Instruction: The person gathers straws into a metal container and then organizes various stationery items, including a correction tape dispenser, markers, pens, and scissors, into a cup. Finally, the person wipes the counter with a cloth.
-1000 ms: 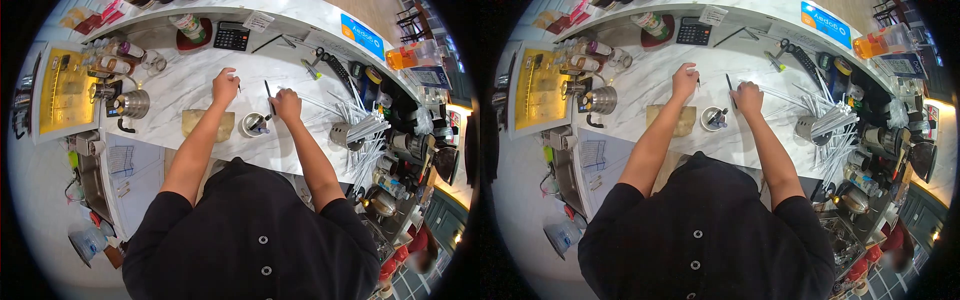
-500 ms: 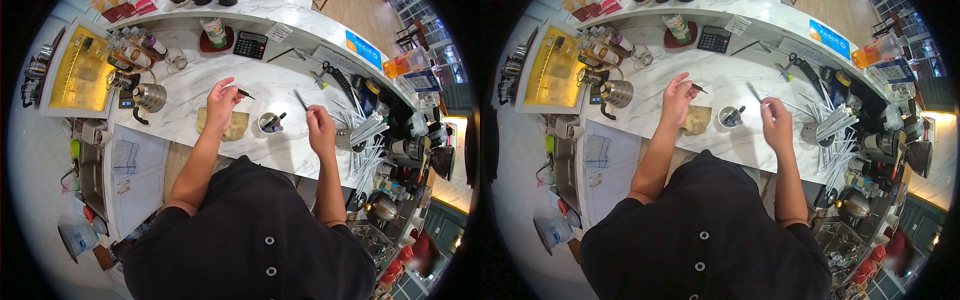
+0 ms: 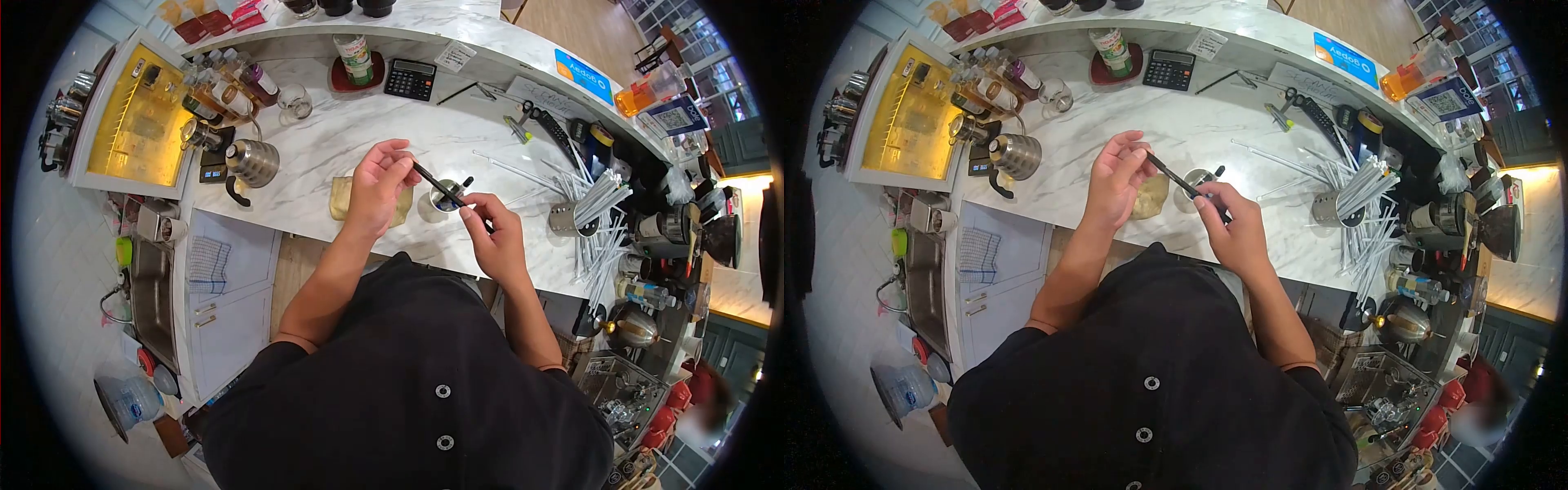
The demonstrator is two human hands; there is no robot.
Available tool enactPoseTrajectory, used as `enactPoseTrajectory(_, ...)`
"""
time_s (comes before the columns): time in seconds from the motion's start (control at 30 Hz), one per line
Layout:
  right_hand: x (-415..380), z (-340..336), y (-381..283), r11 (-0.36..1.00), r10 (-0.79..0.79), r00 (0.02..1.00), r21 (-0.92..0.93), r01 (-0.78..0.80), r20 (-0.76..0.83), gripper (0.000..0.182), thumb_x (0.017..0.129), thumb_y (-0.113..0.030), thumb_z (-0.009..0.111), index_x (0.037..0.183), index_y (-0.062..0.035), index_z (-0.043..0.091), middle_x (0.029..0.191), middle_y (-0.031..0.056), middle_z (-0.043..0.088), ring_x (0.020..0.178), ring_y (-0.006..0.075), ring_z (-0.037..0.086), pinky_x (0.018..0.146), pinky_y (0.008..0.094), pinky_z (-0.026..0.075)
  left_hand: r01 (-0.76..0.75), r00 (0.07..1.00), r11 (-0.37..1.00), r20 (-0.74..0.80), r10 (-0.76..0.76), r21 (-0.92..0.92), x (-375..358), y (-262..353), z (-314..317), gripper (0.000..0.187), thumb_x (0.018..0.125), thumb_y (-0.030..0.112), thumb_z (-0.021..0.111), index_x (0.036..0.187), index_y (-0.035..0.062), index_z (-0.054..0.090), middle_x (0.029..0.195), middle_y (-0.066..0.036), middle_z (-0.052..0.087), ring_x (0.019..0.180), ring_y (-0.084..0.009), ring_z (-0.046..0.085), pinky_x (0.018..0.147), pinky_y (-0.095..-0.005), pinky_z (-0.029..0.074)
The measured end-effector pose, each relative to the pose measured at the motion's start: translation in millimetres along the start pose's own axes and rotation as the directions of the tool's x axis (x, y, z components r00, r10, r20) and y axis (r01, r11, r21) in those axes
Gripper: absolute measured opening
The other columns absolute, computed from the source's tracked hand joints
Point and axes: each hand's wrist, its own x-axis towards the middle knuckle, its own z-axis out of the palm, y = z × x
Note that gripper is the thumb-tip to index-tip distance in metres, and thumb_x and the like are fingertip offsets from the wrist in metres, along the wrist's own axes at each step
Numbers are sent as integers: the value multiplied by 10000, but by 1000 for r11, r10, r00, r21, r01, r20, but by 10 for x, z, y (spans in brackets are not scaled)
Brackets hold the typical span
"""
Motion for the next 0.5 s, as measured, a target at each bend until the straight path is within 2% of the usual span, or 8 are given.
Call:
enactPoseTrajectory(0.1, -48, 17, -17, 999, 31, 999, -36, -32, -21, 162, 990, -88, 702, 1126, 0, 700, 679, 38, 632, 613, 93, 529, 591, 274, 422, 4, 999, 993, 50, -10, 119, -58, -28, 63, 283, 1027, 60, 640, 1307, 18, 621, 1093, -65, 680, 925, -152, 659, 876, -321, 543)
enactPoseTrajectory(0.27, -173, 28, 46, 999, 35, 995, 26, -32, -98, 151, 985, -80, 696, 1121, -15, 702, 662, 27, 617, 604, 91, 520, 578, 282, 410, 33, 997, 966, 62, -50, 255, -95, -66, 144, 188, 1039, 84, 638, 1207, 11, 681, 1067, -67, 697, 906, -143, 660, 865, -316, 538)
enactPoseTrajectory(0.37, -259, -62, 104, 999, 39, 996, 37, -36, -79, 143, 976, -74, 693, 1105, -17, 708, 654, 22, 611, 598, 88, 523, 572, 278, 410, 134, 983, 978, 101, -152, 160, -112, -179, 52, 169, 1061, 130, 638, 1174, 19, 698, 1053, -61, 708, 917, -148, 656, 866, -337, 536)
enactPoseTrajectory(0.43, -315, -117, 131, 999, 38, 996, 37, -35, -85, 133, 971, -71, 692, 1090, -13, 709, 651, 20, 609, 594, 87, 522, 566, 278, 407, 244, 948, 969, 220, -231, -34, -119, -243, 22, 197, 1075, 206, 646, 1164, 39, 700, 1069, -58, 708, 950, -158, 647, 882, -389, 535)
enactPoseTrajectory(0.5, -369, -168, 159, 999, 38, 996, 41, -35, -86, 124, 967, -68, 690, 1074, -8, 709, 648, 19, 606, 590, 85, 522, 560, 277, 404, 274, 932, 962, 251, -261, -18, -176, -309, 73, 206, 1078, 235, 644, 1156, 53, 701, 1081, -57, 704, 979, -160, 640, 890, -408, 529)
